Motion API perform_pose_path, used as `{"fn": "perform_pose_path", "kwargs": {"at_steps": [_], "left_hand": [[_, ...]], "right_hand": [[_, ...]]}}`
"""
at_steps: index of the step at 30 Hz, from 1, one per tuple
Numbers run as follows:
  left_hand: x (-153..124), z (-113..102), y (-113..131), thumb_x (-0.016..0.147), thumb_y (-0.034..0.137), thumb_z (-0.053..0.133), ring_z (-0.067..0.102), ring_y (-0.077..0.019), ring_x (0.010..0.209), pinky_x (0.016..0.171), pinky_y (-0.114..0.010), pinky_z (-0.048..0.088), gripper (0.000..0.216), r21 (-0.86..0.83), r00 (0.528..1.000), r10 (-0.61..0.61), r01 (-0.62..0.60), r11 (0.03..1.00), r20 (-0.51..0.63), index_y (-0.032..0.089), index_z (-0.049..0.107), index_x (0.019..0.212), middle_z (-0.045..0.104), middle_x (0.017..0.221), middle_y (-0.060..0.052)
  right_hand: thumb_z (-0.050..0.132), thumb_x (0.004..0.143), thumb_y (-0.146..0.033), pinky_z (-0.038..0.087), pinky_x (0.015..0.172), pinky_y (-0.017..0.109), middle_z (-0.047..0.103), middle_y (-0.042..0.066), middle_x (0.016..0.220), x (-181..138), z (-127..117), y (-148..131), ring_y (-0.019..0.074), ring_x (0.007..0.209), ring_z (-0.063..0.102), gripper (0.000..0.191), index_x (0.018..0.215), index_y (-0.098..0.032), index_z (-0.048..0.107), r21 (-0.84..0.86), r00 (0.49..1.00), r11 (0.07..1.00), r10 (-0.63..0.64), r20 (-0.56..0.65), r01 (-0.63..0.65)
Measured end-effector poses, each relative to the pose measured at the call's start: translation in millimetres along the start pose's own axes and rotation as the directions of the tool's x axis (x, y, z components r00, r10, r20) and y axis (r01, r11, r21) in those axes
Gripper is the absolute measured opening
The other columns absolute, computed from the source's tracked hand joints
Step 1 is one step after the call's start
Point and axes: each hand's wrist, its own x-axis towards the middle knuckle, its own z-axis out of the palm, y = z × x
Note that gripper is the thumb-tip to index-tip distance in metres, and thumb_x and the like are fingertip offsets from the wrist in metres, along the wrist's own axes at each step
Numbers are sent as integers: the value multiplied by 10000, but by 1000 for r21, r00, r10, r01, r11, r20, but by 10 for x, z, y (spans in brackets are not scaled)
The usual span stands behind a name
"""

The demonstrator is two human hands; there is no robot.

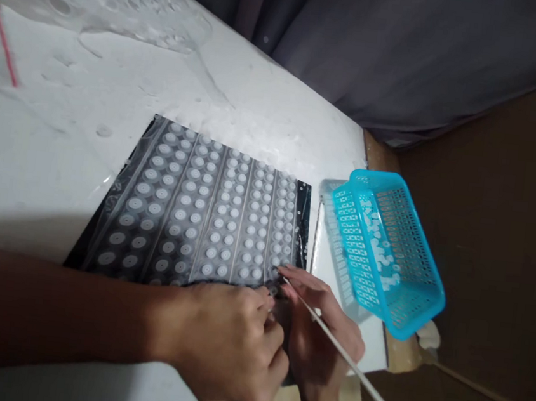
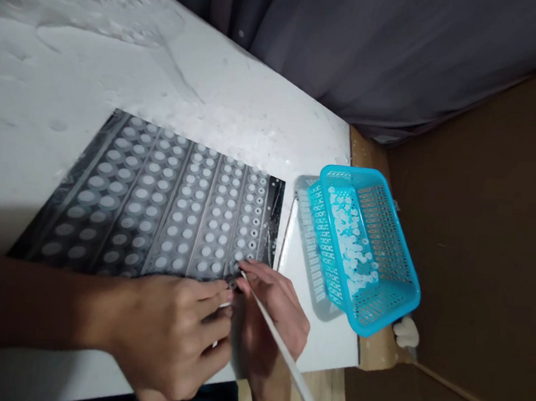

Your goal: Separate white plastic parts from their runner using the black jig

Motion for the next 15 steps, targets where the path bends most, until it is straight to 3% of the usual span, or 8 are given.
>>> {"fn": "perform_pose_path", "kwargs": {"at_steps": [3,6,11,15], "left_hand": [[1,13,0,831,404,652,679,-234,638,732,-418,630,240,-7,1000,6,-6,1000,10,175,720,851,744,789,-94],[-5,14,-7,827,397,655,690,-231,641,710,-410,623,232,4,999,32,-32,999,29,177,727,851,774,818,-100],[-14,-5,-31,836,306,672,680,-210,627,673,-368,589,129,43,998,48,-46,998,-43,190,684,780,732,744,-71],[-11,-9,-45,865,284,677,647,-200,616,633,-351,554,148,39,994,38,-34,999,-107,203,644,745,666,692,-44]], "right_hand": [[746,987,-167,667,886,363,852,38,1087,-27,38,-18,232,969,825,119,1039,-260,800,79,985,985,160,-68,-154],[768,979,-192,668,843,365,854,50,1066,-14,55,16,235,935,827,54,966,-239,793,162,970,968,211,-120,-190],[781,969,-186,652,973,448,845,70,1109,37,37,116,275,1110,797,69,922,-236,770,219,986,963,166,-16,-158],[790,962,-167,652,984,453,838,59,1133,41,10,169,274,1153,782,86,957,-252,780,202,993,972,117,32,-121]]}}
